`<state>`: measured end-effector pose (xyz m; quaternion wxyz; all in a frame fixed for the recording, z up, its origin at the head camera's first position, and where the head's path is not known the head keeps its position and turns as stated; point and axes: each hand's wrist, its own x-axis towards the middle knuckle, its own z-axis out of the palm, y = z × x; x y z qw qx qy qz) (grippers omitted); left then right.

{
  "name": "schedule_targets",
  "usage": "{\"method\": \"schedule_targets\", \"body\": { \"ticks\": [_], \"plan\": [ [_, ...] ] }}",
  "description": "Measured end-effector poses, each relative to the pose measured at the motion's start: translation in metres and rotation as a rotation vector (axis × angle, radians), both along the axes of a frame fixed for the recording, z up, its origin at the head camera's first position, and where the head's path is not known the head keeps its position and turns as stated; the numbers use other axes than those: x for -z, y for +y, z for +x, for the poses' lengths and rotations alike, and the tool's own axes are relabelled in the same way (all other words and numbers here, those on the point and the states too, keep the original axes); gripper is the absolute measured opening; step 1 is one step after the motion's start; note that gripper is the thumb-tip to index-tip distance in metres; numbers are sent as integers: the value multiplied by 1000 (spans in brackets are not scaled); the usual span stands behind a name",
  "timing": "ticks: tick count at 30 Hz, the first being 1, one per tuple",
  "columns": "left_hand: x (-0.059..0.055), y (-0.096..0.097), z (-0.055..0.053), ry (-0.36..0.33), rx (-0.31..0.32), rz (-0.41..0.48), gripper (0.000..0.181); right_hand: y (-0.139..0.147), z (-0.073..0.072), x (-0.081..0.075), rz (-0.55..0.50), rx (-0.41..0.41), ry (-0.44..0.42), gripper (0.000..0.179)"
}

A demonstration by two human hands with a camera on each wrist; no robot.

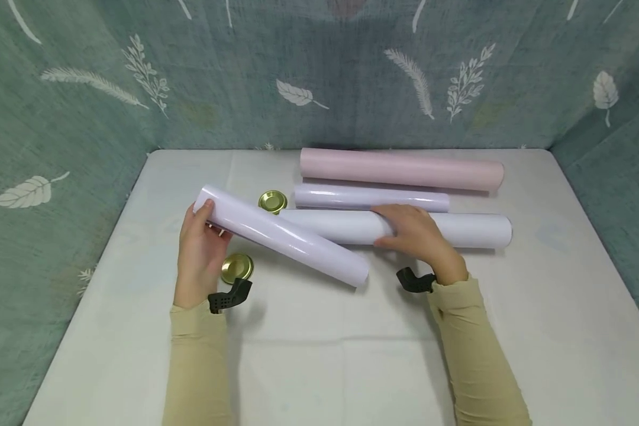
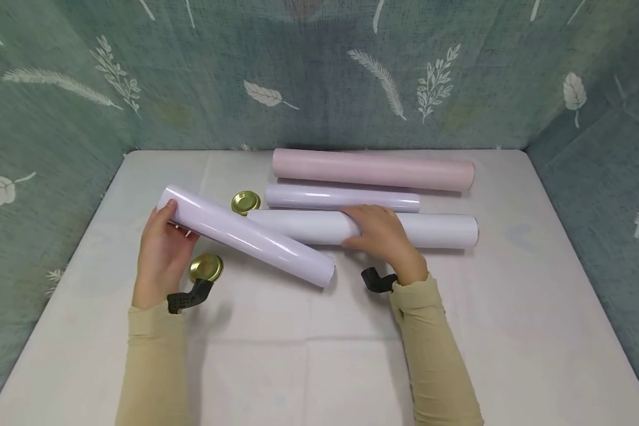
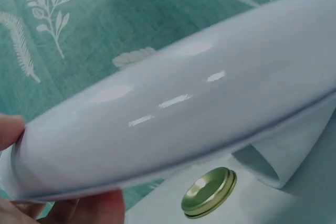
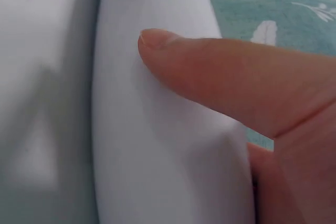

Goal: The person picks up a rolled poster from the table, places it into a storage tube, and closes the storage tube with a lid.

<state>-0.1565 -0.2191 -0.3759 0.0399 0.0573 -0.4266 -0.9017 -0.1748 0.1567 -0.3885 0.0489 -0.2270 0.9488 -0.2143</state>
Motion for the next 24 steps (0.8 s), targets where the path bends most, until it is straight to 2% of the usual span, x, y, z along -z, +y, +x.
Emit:
{"method": "schedule_targets", "body": {
  "ticks": [3, 7, 17, 22, 24],
  "plan": [
    [2, -2, -3, 23, 3, 88, 42, -4, -1, 1, 52, 17, 21, 72],
    [4, -3, -3, 30, 30, 134, 47, -6, -1, 1, 89, 38, 27, 74],
    [8, -2, -3, -36, 67, 156, 42, -15, 1, 0, 156, 67, 36, 80],
    [12, 5, -8, -75, 27, 150, 42, -17, 3, 0, 197, 93, 39, 85],
    [13, 7, -10, -74, 29, 177, 40, -17, 3, 0, 206, 100, 37, 85]
  ]
}}
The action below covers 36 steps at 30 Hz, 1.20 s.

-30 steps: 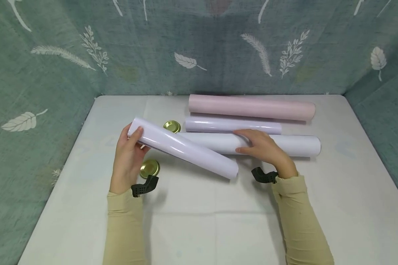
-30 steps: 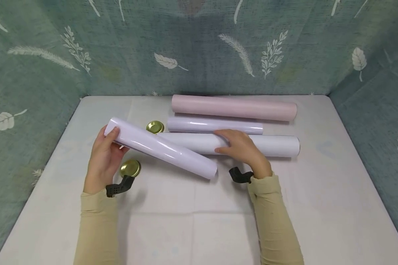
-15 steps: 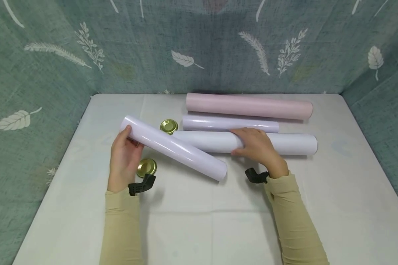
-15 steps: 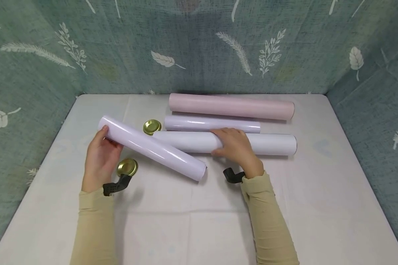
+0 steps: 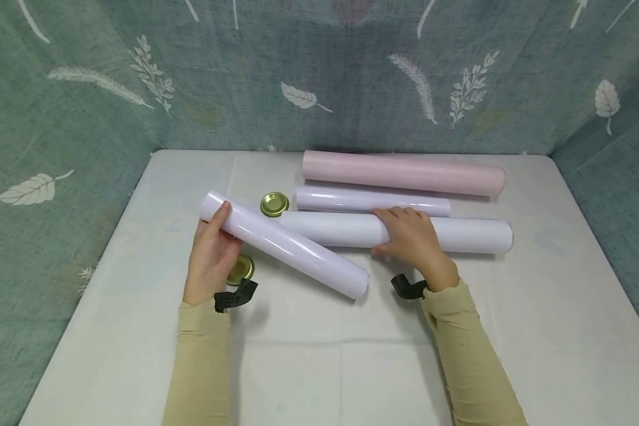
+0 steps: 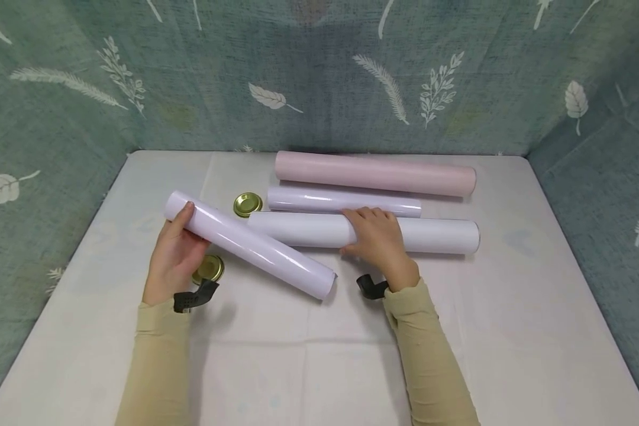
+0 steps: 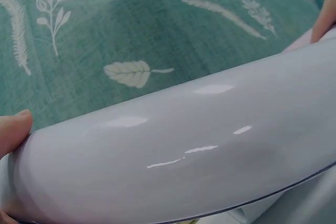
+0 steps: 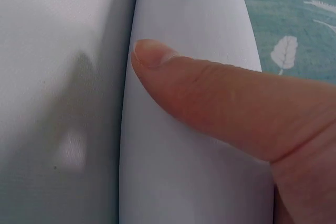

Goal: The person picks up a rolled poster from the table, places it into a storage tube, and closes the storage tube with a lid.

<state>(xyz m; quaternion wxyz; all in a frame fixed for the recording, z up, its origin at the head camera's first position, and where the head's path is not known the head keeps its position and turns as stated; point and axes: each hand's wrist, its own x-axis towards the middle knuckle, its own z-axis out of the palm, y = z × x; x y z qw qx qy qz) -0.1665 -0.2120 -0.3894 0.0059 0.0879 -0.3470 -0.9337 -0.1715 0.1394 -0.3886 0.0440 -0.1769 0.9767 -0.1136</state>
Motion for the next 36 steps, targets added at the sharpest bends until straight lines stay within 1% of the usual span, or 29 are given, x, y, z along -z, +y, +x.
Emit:
{"method": "schedule_targets", "body": {
  "ticks": [3, 5, 7, 10, 11, 13, 14, 16, 21, 25, 28, 30, 33, 36],
  "plan": [
    [1, 2, -1, 24, 38, 21, 40, 2, 0, 1, 8, 7, 7, 84],
    [0, 1, 0, 25, 57, -27, 42, 2, -1, 1, 10, 10, 15, 84],
    [0, 0, 2, 7, 74, -153, 44, 3, -1, 1, 9, 11, 20, 84],
    [-1, -3, 7, -35, 114, -384, 47, 4, -1, 1, 4, 15, 12, 83],
    [-2, -4, 9, -43, 130, -448, 48, 4, 0, 1, 3, 16, 8, 83],
    [-3, -8, 12, -44, 159, -525, 48, 3, 0, 2, -1, 14, 2, 83],
    [-3, -10, 13, -41, 168, -539, 48, 3, 0, 2, -2, 12, 4, 82],
    [-4, -14, 15, -31, 173, -542, 47, 2, 0, 3, -9, 6, 9, 82],
    [-3, -19, 16, -8, 176, -483, 41, 2, 0, 6, -8, 1, 19, 82],
    [-3, -22, 17, 40, 208, -450, 37, 3, 1, 6, -7, 5, 20, 82],
    [-5, -25, 18, 83, 249, -387, 34, 5, 2, 5, -14, 5, 29, 82],
    [-7, -28, 19, 103, 263, -333, 32, 5, 2, 5, -15, 2, 40, 82],
    [-9, -33, 20, 124, 257, -260, 30, 4, 1, 5, -19, -8, 47, 82],
    [-10, -39, 19, 139, 222, -228, 30, 2, 0, 5, -19, -12, 48, 82]
  ]
}}
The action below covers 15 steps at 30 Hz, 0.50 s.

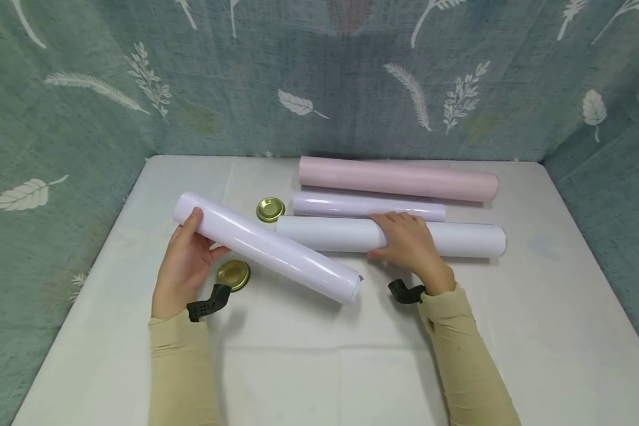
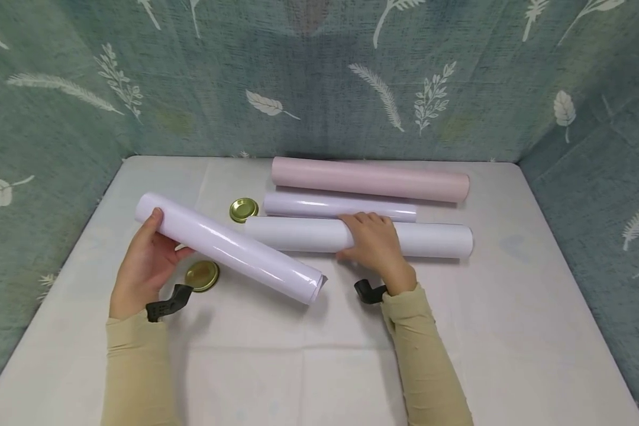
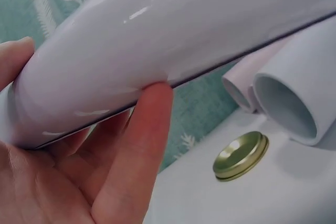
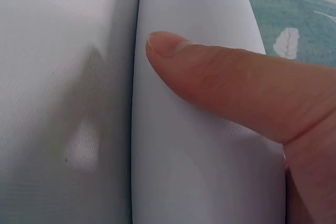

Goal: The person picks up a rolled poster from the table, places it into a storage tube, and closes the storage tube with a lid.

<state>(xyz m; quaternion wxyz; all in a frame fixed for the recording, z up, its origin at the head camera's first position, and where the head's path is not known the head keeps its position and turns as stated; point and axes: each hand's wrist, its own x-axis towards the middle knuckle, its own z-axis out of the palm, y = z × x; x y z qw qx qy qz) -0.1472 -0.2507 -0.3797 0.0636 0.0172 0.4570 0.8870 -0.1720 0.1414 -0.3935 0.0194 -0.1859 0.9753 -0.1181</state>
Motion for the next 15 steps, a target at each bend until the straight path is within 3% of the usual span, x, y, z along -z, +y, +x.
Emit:
{"method": "schedule_targets", "body": {
  "ticks": [9, 15],
  "plan": [
    [10, -13, 4, -9, -64, 82, 30, -6, -2, 0, -4, -6, 12, 80],
    [13, -13, -1, 7, -92, 104, 31, 0, 0, 0, 8, 10, 28, 80]
  ]
}}
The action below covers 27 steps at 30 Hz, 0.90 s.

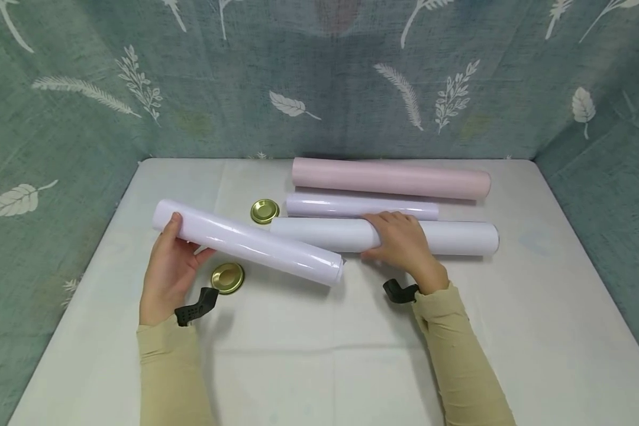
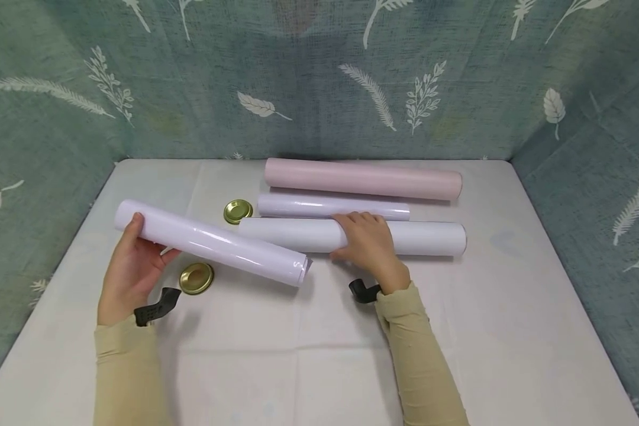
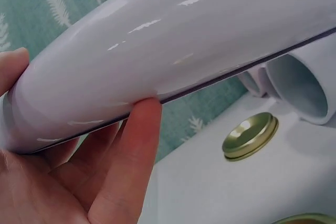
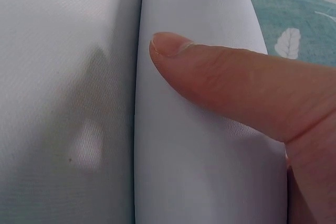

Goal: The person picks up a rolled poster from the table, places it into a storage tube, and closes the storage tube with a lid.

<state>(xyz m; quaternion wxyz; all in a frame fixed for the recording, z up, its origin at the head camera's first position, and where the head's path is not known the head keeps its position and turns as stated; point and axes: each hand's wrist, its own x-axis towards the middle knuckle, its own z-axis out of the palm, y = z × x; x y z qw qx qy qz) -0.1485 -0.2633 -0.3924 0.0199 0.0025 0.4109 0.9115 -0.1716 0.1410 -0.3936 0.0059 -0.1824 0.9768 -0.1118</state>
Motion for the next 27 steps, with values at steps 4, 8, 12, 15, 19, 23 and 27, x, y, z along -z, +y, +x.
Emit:
{"method": "schedule_targets", "body": {
  "ticks": [4, 8, 12, 15, 19, 23, 27],
  "plan": [
    [0, -3, 0, 0, -30, 23, 31, 0, 0, 1, -3, -5, 10, 79],
    [0, -5, 0, 3, -51, 29, 32, 0, 0, 1, 2, -6, 9, 80],
    [0, -6, 0, 0, -68, 59, 30, -1, 0, 0, 8, -5, 1, 80],
    [-1, -8, 0, -9, -89, 93, 31, -1, 0, 0, 13, -6, 4, 81],
    [-4, -9, 1, -35, -127, 130, 38, 0, 1, 0, 7, -18, 3, 81],
    [-6, -14, 2, -63, -186, 172, 45, 1, 1, -1, 1, -19, -7, 81],
    [-8, -22, 5, -88, -269, 242, 49, -1, 2, 0, -9, -13, -16, 81]
  ]
}}
